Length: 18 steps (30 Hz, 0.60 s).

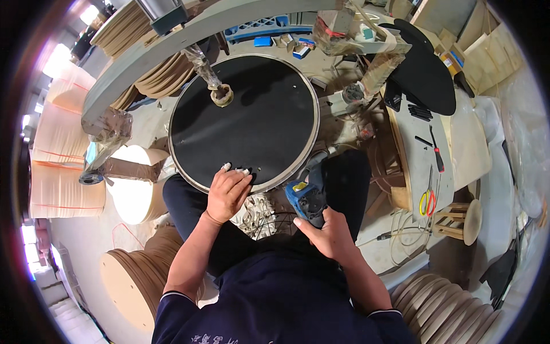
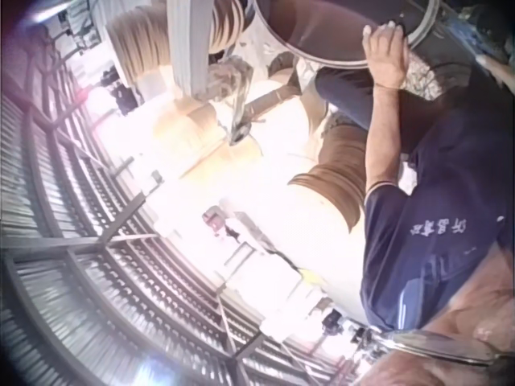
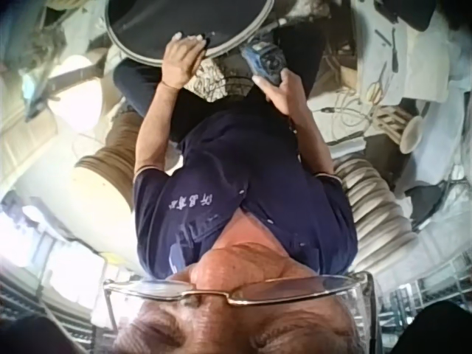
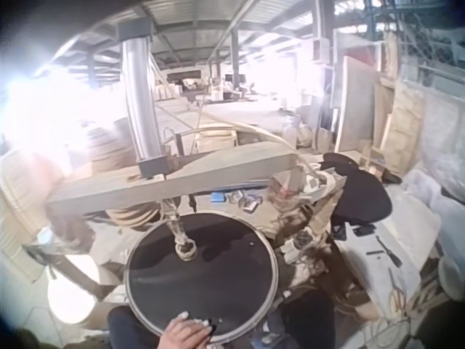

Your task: Attaching fabric cover to a round wooden seat base using a staple gun and pneumatic press.

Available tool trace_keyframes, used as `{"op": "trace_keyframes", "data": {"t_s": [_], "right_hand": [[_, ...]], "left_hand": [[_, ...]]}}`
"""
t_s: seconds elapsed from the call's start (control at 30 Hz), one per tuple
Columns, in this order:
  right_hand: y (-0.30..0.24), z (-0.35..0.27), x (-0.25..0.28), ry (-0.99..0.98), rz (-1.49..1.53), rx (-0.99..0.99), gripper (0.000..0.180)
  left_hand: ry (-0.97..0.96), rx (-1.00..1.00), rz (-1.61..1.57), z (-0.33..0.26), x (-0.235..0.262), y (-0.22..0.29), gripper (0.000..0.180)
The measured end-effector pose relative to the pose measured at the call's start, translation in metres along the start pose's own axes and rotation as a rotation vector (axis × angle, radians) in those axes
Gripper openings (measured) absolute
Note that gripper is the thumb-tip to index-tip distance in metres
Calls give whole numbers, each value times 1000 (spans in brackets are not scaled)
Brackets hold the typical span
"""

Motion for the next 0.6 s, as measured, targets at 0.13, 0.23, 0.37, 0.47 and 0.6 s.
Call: {"op": "trace_keyframes", "data": {"t_s": [0.13, 0.23, 0.37, 0.47, 0.6], "right_hand": [[-11, -3, -4, -7, -12, 12, 29], [-13, -2, -5, -18, -14, 8, 29], [-11, 2, -7, -22, -16, 12, 30], [-18, 5, -14, 7, -4, 89, 28], [-20, 9, -21, -7, -9, 72, 28]], "left_hand": [[-6, -44, 30, 2, -3, 6, 32], [48, -34, -6, 6, -2, 10, 32], [61, 20, -36, -1, -8, 12, 30], [77, 35, -53, 0, -8, 15, 29], [39, 47, -94, -1, -10, 17, 32]]}}
Point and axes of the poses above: each hand's wrist, its own z-axis towards the middle knuckle, its own x-axis out of the back of the hand, y = z × x, the point moved 2 cm from there along z, towards the middle knuckle, and after that the axes turned 5 degrees about y, right-handed, at the moved point
